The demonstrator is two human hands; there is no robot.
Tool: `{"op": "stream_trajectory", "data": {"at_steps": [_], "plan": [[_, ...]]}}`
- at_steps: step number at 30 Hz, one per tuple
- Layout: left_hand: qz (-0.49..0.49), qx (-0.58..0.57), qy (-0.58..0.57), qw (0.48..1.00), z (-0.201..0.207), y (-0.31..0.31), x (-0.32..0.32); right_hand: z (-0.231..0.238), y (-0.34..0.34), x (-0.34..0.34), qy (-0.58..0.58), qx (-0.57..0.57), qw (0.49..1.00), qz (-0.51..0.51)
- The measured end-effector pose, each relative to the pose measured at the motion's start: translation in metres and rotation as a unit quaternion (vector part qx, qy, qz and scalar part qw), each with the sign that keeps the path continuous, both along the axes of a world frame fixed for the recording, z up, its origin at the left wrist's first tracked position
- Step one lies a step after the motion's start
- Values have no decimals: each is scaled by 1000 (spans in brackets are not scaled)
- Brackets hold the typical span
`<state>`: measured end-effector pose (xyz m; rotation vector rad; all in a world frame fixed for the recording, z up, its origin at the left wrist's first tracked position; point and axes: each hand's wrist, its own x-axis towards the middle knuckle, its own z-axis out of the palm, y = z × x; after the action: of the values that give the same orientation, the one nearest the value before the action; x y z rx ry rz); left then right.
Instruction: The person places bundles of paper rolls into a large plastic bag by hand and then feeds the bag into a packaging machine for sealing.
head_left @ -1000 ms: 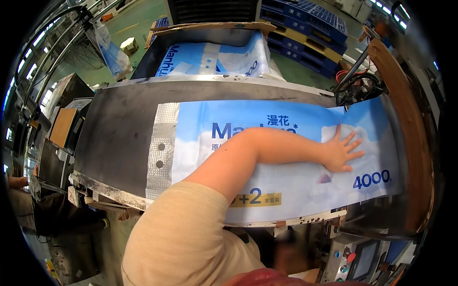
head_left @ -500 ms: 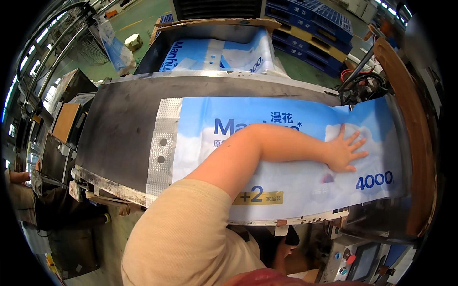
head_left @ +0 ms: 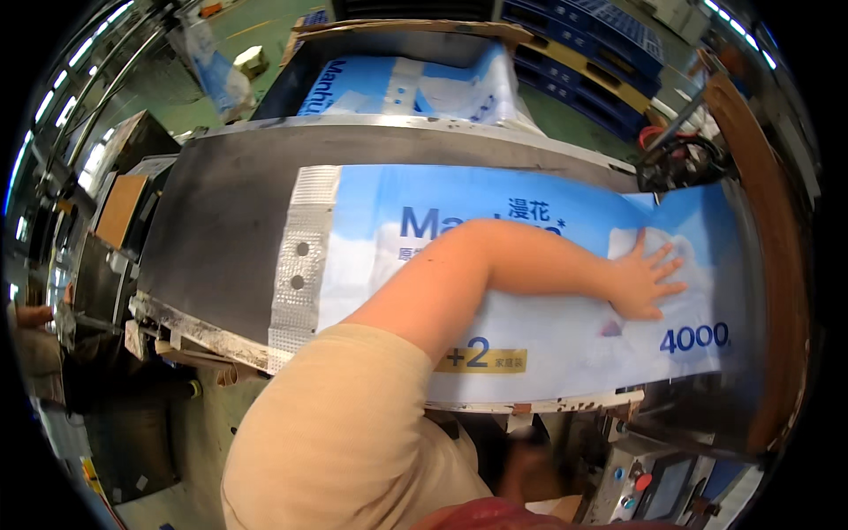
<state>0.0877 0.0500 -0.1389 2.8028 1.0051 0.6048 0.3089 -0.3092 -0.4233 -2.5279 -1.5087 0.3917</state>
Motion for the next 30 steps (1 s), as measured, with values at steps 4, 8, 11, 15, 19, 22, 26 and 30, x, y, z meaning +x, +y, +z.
{"op": "stream_trajectory", "data": {"at_steps": [4,8,11,15,19,22,26,30], "plan": [[43,48,5,998,1,2,-13,-15,14,10,-318,-40,919,230],[54,44,37,997,7,2,-12,27,23,-5,-114,96,976,161],[49,73,38,995,7,0,-8,24,14,-8,-118,119,979,113],[50,99,38,993,3,3,-5,15,8,-9,-143,-10,987,73],[60,114,51,990,1,3,-6,13,10,-12,-118,92,988,22],[53,113,43,991,2,3,-5,2,7,-6,-183,163,968,54],[54,112,43,991,-2,5,-4,13,7,-10,-119,64,990,34],[60,96,60,992,4,2,-2,27,7,-15,-119,56,991,26]]}}
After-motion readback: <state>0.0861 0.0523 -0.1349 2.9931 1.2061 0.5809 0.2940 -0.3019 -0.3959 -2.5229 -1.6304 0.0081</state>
